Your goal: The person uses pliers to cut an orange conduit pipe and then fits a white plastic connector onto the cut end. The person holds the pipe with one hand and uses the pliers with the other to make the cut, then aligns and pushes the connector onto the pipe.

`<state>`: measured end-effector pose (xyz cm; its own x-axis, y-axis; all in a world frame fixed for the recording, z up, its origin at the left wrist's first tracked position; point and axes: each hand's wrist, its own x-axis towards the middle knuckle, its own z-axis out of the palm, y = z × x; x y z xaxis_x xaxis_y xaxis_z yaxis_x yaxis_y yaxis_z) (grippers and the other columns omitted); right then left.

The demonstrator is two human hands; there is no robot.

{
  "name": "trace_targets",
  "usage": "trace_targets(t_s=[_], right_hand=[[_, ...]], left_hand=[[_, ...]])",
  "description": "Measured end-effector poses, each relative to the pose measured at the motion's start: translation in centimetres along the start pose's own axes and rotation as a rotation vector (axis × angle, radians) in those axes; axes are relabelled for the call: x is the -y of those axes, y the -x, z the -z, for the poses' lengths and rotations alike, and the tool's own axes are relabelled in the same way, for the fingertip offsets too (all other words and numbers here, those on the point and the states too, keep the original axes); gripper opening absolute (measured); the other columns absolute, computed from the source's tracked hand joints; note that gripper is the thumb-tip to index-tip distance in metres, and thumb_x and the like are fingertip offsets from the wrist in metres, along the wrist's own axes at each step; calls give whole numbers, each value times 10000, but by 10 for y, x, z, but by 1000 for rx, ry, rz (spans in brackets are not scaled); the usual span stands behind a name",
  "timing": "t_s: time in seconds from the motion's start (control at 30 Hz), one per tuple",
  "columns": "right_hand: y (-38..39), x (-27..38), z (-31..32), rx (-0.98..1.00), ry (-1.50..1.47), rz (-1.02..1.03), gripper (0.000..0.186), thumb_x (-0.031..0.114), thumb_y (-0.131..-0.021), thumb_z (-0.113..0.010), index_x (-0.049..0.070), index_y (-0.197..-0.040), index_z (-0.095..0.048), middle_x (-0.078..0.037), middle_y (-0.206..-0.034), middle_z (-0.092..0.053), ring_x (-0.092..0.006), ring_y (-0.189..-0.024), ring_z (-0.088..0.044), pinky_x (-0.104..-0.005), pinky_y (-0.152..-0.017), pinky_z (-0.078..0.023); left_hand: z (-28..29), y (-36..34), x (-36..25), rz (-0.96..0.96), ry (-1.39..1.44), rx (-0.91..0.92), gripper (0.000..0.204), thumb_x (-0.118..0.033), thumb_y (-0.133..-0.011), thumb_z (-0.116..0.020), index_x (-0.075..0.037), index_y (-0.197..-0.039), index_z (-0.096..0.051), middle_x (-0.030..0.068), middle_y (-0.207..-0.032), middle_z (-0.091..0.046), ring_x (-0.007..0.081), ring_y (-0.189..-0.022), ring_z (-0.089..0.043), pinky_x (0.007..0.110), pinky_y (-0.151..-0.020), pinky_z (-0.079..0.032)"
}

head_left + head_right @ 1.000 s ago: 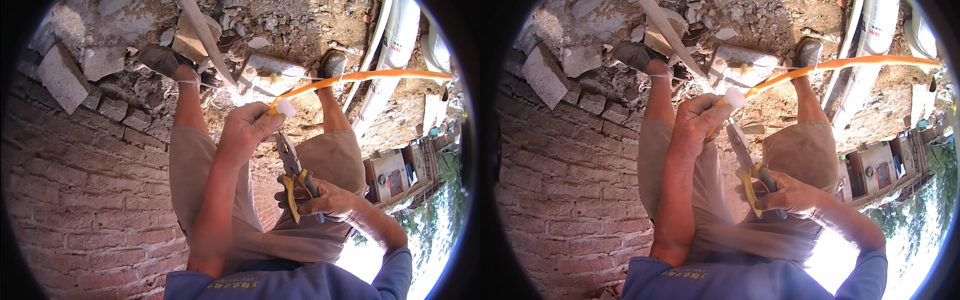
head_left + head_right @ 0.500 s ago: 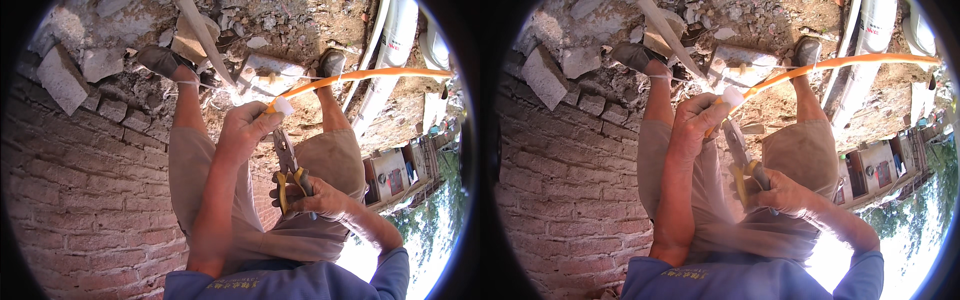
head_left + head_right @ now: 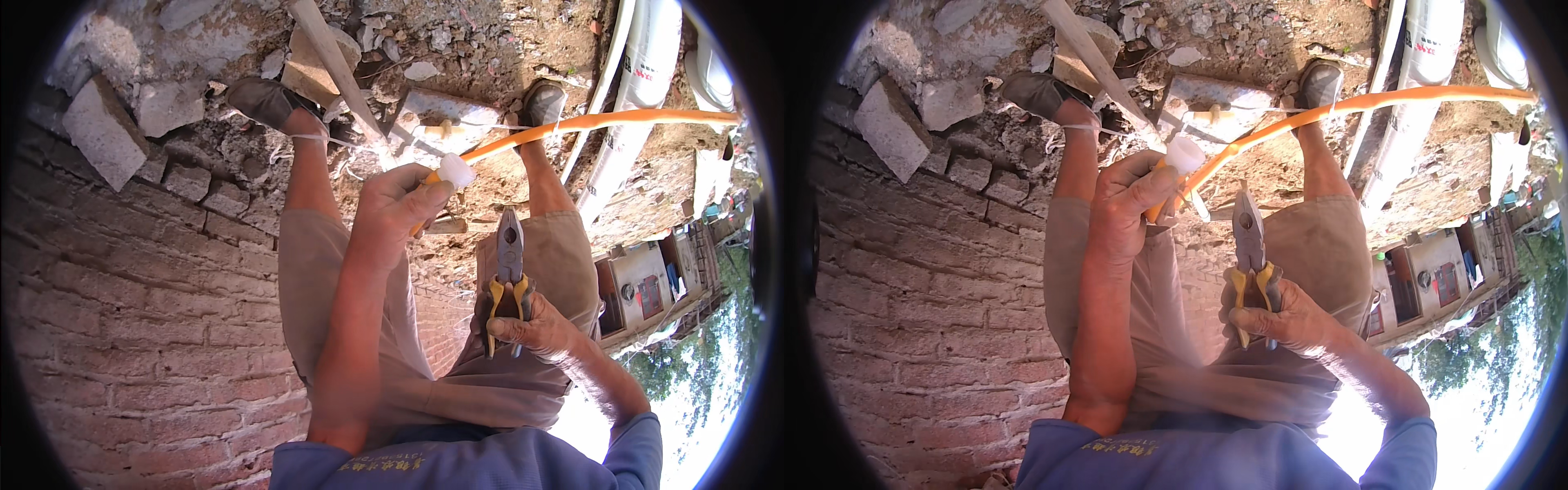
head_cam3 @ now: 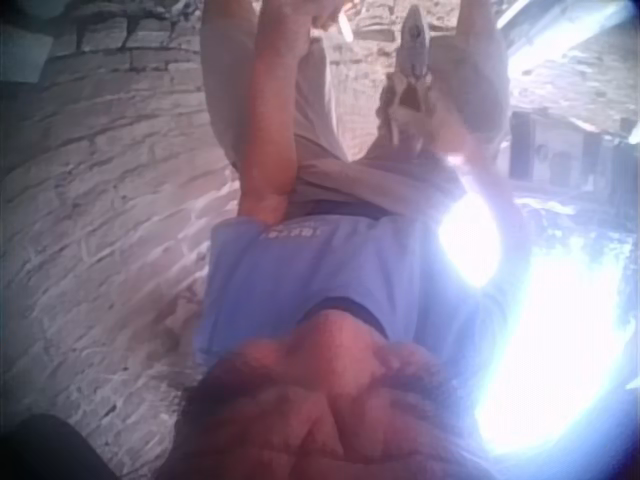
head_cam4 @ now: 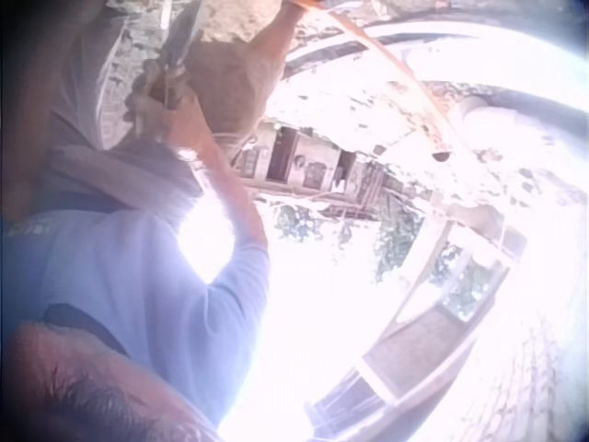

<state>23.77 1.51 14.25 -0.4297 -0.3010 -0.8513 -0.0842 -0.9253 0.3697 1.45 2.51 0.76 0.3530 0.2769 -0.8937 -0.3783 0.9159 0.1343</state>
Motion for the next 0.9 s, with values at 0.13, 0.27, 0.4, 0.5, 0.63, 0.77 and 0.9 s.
trace_targets(t_s=[0.13,0.27,0.4,0.5,0.63,0.77,0.9], right_hand=[[-32,22,-10,-230,-21,303,446,372,-892,-780,28,-1118,-608,-49,-918,-642,-145,-844,-639,-283,-746,-523],[-66,27,-11,-226,-170,385,488,405,-941,-708,15,-1205,-579,-68,-982,-653,-172,-896,-652,-316,-793,-547],[-79,26,-22,-140,-398,366,515,395,-967,-676,10,-1289,-562,-73,-1105,-645,-169,-972,-648,-332,-843,-562],[-78,32,-27,-151,-371,342,512,388,-963,-683,8,-1285,-564,-86,-1120,-657,-183,-979,-658,-348,-859,-567],[-76,39,-21,-68,-425,237,499,342,-920,-744,29,-1263,-562,-66,-1068,-650,-186,-960,-669,-368,-855,-582],[-76,42,-10,10,-491,76,425,262,-916,-752,35,-1230,-579,-83,-1022,-668,-212,-911,-683,-376,-823,-588],[-77,37,5,54,-489,-33,420,230,-895,-772,33,-1216,-586,-94,-985,-677,-239,-892,-688,-381,-810,-587]], left_hand=[[-1,0,2,-31,31,50,321,-285,-917,-725,30,-972,-695,-14,-708,-573,43,-592,-463,219,-522,-317],[-5,2,2,-21,45,76,379,-333,-915,-725,36,-999,-697,-12,-714,-580,46,-613,-468,212,-542,-321],[-5,2,1,-40,17,85,386,-337,-911,-730,33,-1018,-698,-19,-727,-585,36,-622,-465,206,-548,-322],[-3,2,1,-23,14,96,394,-343,-907,-733,31,-1028,-699,-25,-735,-586,29,-634,-468,201,-554,-323],[-5,4,-1,-16,29,91,393,-343,-903,-736,26,-1031,-701,-27,-742,-589,30,-648,-478,203,-562,-330],[-1,7,2,-21,40,118,358,-305,-910,-733,29,-1033,-701,-19,-756,-595,43,-665,-490,215,-581,-348],[-2,7,4,31,51,166,321,-258,-916,-729,39,-1034,-696,2,-784,-619,62,-700,-532,225,-621,-403]])
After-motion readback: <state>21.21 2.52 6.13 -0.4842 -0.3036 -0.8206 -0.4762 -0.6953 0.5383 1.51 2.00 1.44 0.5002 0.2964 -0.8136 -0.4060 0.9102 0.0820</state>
